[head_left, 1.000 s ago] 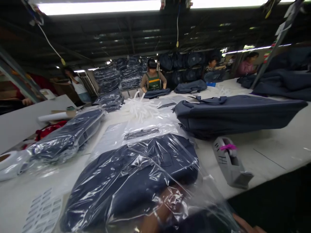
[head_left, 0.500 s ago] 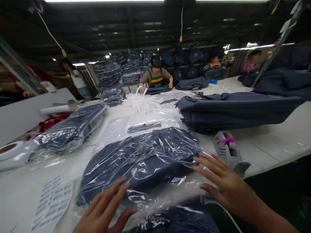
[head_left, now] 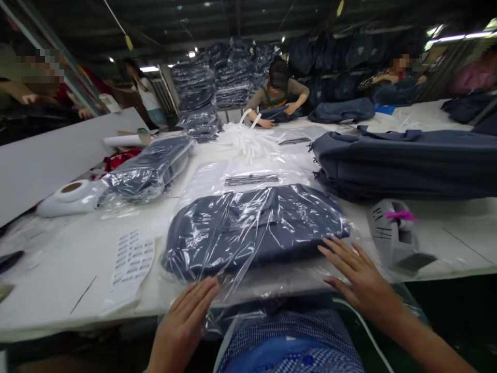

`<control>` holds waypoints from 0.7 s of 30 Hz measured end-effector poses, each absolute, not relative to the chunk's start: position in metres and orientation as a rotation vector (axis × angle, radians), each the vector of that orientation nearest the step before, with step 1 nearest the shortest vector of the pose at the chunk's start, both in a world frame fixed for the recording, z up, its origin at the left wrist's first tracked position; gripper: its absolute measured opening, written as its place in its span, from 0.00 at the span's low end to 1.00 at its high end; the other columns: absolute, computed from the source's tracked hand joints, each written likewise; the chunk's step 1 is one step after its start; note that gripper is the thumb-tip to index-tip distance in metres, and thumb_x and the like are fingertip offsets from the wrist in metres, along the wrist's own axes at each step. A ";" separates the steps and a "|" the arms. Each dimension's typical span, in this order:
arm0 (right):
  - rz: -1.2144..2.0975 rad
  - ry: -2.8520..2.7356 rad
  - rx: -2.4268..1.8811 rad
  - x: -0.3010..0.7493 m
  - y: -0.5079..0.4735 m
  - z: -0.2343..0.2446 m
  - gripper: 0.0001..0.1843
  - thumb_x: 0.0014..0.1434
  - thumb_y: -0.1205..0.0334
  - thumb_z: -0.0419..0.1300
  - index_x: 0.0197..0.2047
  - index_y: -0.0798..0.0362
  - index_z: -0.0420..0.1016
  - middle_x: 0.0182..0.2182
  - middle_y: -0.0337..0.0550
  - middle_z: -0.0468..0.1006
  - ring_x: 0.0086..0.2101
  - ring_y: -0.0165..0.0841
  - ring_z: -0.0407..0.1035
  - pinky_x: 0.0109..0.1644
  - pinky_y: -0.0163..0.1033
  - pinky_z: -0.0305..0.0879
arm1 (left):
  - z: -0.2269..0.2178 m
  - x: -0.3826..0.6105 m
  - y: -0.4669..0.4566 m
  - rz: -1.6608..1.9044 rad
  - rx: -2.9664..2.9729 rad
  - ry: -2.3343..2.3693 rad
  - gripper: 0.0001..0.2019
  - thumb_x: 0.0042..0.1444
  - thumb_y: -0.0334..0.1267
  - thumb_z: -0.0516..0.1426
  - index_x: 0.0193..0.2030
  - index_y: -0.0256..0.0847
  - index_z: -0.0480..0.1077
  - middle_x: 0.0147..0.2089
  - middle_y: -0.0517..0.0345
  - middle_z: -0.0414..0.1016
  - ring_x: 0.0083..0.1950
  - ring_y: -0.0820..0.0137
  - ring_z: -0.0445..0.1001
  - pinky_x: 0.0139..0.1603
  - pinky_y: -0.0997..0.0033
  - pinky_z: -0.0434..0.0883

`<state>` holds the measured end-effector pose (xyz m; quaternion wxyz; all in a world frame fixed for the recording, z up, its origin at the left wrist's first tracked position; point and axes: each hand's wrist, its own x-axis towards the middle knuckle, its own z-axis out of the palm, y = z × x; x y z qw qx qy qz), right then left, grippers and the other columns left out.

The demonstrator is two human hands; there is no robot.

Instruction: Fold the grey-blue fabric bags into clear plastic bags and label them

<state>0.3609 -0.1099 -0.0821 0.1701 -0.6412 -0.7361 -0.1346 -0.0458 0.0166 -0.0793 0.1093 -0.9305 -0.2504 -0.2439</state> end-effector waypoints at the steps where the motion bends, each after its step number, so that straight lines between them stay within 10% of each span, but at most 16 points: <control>1: -0.389 -2.098 -1.782 0.358 -0.106 -0.074 0.33 0.67 0.54 0.52 0.71 0.45 0.48 0.67 0.47 0.59 0.66 0.45 0.50 0.69 0.60 0.45 | -0.076 -0.046 0.016 -0.752 -2.691 -0.845 0.32 0.59 0.23 0.51 0.69 0.47 0.56 0.66 0.54 0.66 0.67 0.65 0.63 0.68 0.58 0.60; 6: -0.393 -2.153 -1.779 0.365 -0.071 -0.073 0.32 0.66 0.48 0.52 0.70 0.46 0.53 0.68 0.49 0.56 0.67 0.49 0.48 0.68 0.64 0.39 | -0.082 -0.051 0.025 -0.820 -2.416 -1.587 0.47 0.52 0.37 0.62 0.74 0.47 0.40 0.76 0.46 0.36 0.74 0.46 0.42 0.70 0.39 0.52; 10: -0.327 -2.209 -1.831 0.383 -0.057 -0.119 0.34 0.66 0.45 0.49 0.71 0.46 0.50 0.68 0.48 0.56 0.66 0.49 0.49 0.67 0.65 0.41 | -0.113 -0.051 0.029 -0.856 -2.387 -1.957 0.54 0.50 0.45 0.64 0.74 0.42 0.32 0.76 0.40 0.35 0.74 0.45 0.44 0.65 0.44 0.62; 15: -0.329 -2.182 -1.813 0.397 -0.057 -0.151 0.34 0.66 0.47 0.48 0.72 0.47 0.47 0.69 0.48 0.55 0.67 0.47 0.48 0.68 0.62 0.40 | -0.135 -0.059 0.036 -0.972 -2.319 -2.137 0.44 0.56 0.38 0.57 0.74 0.41 0.36 0.66 0.39 0.63 0.48 0.60 0.77 0.43 0.61 0.76; 21: -0.328 -2.144 -1.747 0.402 -0.060 -0.134 0.34 0.67 0.47 0.47 0.72 0.50 0.48 0.67 0.52 0.58 0.65 0.48 0.52 0.68 0.63 0.41 | -0.122 -0.152 0.034 -1.064 -1.997 -2.178 0.20 0.60 0.40 0.50 0.57 0.42 0.73 0.44 0.53 0.81 0.39 0.65 0.78 0.47 0.64 0.73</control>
